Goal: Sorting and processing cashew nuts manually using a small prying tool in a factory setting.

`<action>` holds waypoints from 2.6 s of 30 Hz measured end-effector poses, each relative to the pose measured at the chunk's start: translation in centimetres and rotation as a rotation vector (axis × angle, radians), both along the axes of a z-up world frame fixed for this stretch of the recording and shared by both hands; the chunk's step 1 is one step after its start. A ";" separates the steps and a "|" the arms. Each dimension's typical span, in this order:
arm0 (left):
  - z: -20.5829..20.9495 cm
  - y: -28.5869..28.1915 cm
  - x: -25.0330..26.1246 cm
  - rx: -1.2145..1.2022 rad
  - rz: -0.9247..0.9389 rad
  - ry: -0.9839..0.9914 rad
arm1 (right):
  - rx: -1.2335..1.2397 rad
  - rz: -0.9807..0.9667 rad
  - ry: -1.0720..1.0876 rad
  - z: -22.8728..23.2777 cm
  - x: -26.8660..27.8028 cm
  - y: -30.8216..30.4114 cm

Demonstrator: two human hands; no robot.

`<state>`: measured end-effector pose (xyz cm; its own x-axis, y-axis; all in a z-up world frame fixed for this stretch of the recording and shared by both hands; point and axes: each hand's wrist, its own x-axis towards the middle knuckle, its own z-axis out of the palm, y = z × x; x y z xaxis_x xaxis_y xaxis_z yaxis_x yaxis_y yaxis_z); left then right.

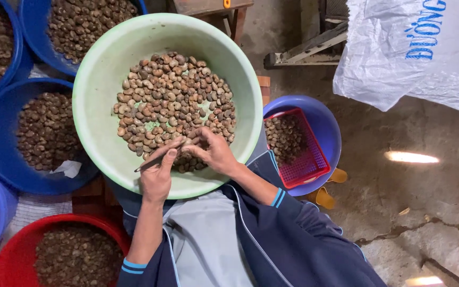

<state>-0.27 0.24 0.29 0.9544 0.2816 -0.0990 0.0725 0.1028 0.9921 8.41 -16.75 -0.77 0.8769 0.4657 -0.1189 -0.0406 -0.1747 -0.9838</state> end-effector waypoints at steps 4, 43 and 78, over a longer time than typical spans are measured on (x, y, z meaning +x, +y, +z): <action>-0.2 0.2 -0.3 -0.047 0.026 0.002 | -0.020 -0.002 -0.013 0.6 0.0 0.1; -0.6 -0.7 -0.5 0.148 0.034 -0.034 | 0.440 -0.036 0.638 0.1 -0.3 0.0; 0.8 0.7 -0.8 0.132 0.181 0.057 | -0.681 0.369 -0.470 0.3 6.9 2.2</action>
<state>-1.05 0.98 1.09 0.8812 0.4615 -0.1022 0.1209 -0.0110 0.9926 15.28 -14.52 -0.43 0.7139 0.6865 -0.1384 0.5132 -0.6473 -0.5636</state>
